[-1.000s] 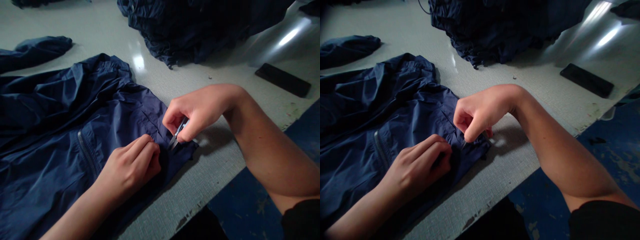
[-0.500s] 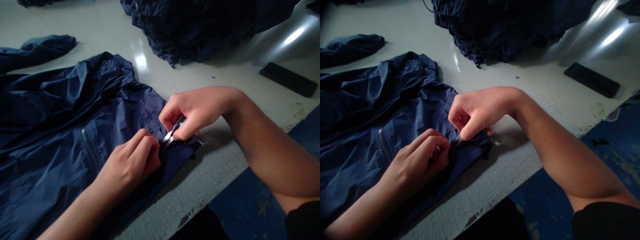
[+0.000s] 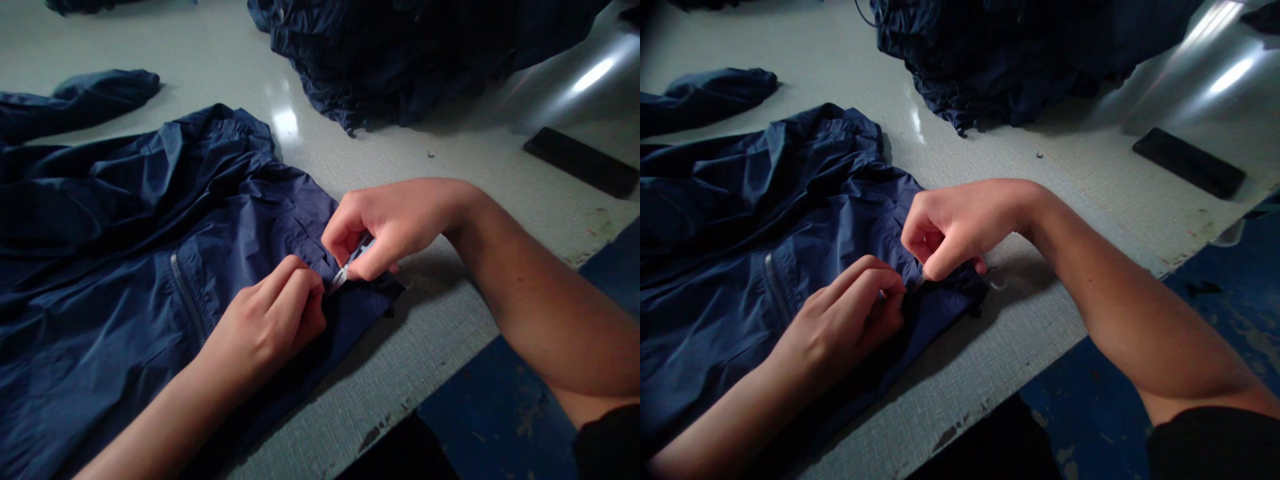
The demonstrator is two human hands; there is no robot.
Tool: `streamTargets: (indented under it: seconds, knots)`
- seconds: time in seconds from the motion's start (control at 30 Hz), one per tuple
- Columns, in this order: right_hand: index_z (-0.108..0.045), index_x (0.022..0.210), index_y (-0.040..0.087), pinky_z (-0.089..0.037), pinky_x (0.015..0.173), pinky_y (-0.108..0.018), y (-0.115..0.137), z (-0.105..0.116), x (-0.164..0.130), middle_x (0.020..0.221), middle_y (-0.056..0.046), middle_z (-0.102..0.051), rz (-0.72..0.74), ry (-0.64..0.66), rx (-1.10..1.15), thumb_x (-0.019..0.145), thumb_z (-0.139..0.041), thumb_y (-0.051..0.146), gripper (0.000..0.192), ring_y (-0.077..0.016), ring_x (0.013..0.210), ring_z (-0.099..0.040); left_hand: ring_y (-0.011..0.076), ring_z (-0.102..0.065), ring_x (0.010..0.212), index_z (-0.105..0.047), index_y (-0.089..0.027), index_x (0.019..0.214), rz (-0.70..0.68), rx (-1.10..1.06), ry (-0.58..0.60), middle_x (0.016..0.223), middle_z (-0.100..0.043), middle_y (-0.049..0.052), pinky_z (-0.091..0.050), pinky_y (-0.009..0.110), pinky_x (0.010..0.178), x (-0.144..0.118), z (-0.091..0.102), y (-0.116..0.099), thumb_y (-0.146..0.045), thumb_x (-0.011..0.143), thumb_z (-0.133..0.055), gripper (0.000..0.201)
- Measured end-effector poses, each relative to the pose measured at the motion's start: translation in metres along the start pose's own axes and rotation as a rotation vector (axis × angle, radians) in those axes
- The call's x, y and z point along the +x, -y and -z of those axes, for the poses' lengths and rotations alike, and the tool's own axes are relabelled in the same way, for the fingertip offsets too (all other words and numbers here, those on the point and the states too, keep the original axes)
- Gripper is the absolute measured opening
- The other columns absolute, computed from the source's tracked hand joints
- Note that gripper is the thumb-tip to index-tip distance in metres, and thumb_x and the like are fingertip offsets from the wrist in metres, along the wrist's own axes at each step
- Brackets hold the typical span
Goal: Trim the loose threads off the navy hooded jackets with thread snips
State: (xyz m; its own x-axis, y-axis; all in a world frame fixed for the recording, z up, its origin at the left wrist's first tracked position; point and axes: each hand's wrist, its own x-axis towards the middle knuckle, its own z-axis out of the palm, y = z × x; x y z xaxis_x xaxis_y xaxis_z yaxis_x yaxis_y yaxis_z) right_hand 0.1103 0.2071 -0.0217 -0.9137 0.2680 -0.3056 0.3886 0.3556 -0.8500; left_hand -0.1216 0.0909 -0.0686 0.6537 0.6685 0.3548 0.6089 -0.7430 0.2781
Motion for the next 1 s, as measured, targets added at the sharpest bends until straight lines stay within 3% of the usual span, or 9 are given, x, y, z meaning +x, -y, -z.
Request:
streamTargets:
  seconds: [0.3, 0.4, 0.5, 0.57, 0.63, 0.7, 0.8, 0.87, 1.0]
  knots:
    - [-0.073, 0.075, 0.016, -0.042, 0.056, -0.019, 0.002, -0.001, -0.003, 0.067, 0.004, -0.068, 0.006, -0.026, -0.023, 0.086, -0.071, 0.014, 0.011, -0.0088, 0.060, -0.061, 0.0119, -0.052, 0.064, -0.057, -0.016, 0.093, 0.037, -0.014, 0.005, 0.085, -0.057, 0.002, -0.047, 0.023, 0.054, 0.001, 0.002, -0.007, -0.006, 0.096, -0.045, 0.016]
    - [-0.073, 0.076, 0.017, -0.043, 0.057, -0.021, 0.007, 0.001, -0.009, 0.068, 0.003, -0.068, 0.060, -0.076, -0.054, 0.085, -0.073, 0.020, 0.009, -0.0102, 0.062, -0.061, 0.0151, -0.048, 0.059, -0.056, -0.019, 0.076, -0.006, 0.062, 0.032, 0.072, -0.053, 0.001, -0.041, 0.028, 0.048, 0.001, 0.022, -0.013, -0.012, 0.096, -0.042, 0.025]
    - [-0.074, 0.080, 0.019, -0.043, 0.058, -0.024, 0.008, 0.004, -0.014, 0.070, 0.001, -0.069, 0.126, -0.253, -0.101, 0.087, -0.075, 0.028, 0.012, -0.0118, 0.063, -0.060, 0.0151, -0.049, 0.057, -0.056, -0.020, 0.071, 0.058, 0.183, 0.070, 0.066, -0.052, -0.001, -0.041, 0.028, 0.048, -0.017, 0.057, 0.002, -0.017, 0.103, -0.044, 0.035]
    - [-0.075, 0.082, 0.020, -0.044, 0.059, -0.026, 0.004, 0.005, -0.016, 0.072, -0.001, -0.070, 0.142, -0.390, -0.086, 0.089, -0.076, 0.032, 0.014, -0.0139, 0.065, -0.062, 0.0171, -0.061, 0.072, -0.064, -0.017, 0.082, 0.211, 0.257, 0.101, 0.079, -0.063, 0.002, -0.054, 0.029, 0.063, -0.047, 0.082, 0.021, -0.022, 0.106, -0.051, 0.028]
    - [-0.077, 0.083, 0.022, -0.047, 0.060, -0.029, -0.003, 0.006, -0.017, 0.077, -0.005, -0.073, 0.131, -0.495, -0.036, 0.090, -0.076, 0.037, 0.016, -0.0177, 0.069, -0.067, 0.0262, -0.067, 0.105, -0.070, -0.013, 0.112, 0.380, 0.363, 0.130, 0.113, -0.072, 0.011, -0.060, 0.041, 0.091, -0.088, 0.098, 0.036, -0.029, 0.105, -0.061, 0.019]
    - [-0.079, 0.084, 0.024, -0.051, 0.064, -0.034, -0.013, 0.006, -0.014, 0.082, -0.010, -0.076, 0.100, -0.591, 0.002, 0.089, -0.079, 0.043, 0.020, -0.0227, 0.074, -0.071, 0.0371, -0.058, 0.133, -0.059, -0.014, 0.145, 0.525, 0.479, 0.161, 0.148, -0.062, 0.018, -0.053, 0.058, 0.109, -0.132, 0.095, 0.038, -0.033, 0.103, -0.065, 0.047]
    - [-0.080, 0.087, 0.023, -0.052, 0.074, -0.043, -0.026, 0.005, -0.007, 0.084, -0.016, -0.076, 0.001, -0.717, 0.048, 0.090, -0.079, 0.049, 0.026, -0.0271, 0.079, -0.073, 0.0406, -0.044, 0.152, -0.042, -0.022, 0.164, 0.654, 0.514, 0.156, 0.170, -0.044, 0.016, -0.041, 0.067, 0.121, -0.175, 0.066, 0.015, -0.035, 0.108, -0.055, 0.058]
    - [-0.079, 0.089, 0.022, -0.047, 0.068, -0.045, -0.026, 0.004, 0.000, 0.070, -0.015, -0.070, -0.055, -0.805, 0.101, 0.092, -0.075, 0.054, 0.033, -0.0251, 0.067, -0.068, 0.0396, -0.040, 0.156, -0.038, -0.027, 0.167, 0.688, 0.467, 0.113, 0.174, -0.039, 0.012, -0.037, 0.068, 0.124, -0.185, 0.046, -0.012, -0.040, 0.110, -0.051, 0.060]
    - [-0.071, 0.078, 0.023, -0.040, 0.060, -0.042, 0.016, -0.015, 0.015, 0.057, -0.007, -0.059, -0.123, -0.868, -0.098, 0.094, -0.072, 0.058, 0.038, -0.0217, 0.053, -0.056, 0.0377, -0.044, 0.153, -0.040, -0.028, 0.165, 0.663, 0.314, 0.012, 0.171, -0.043, 0.010, -0.038, 0.068, 0.125, -0.188, 0.042, -0.063, -0.043, 0.109, -0.051, 0.060]
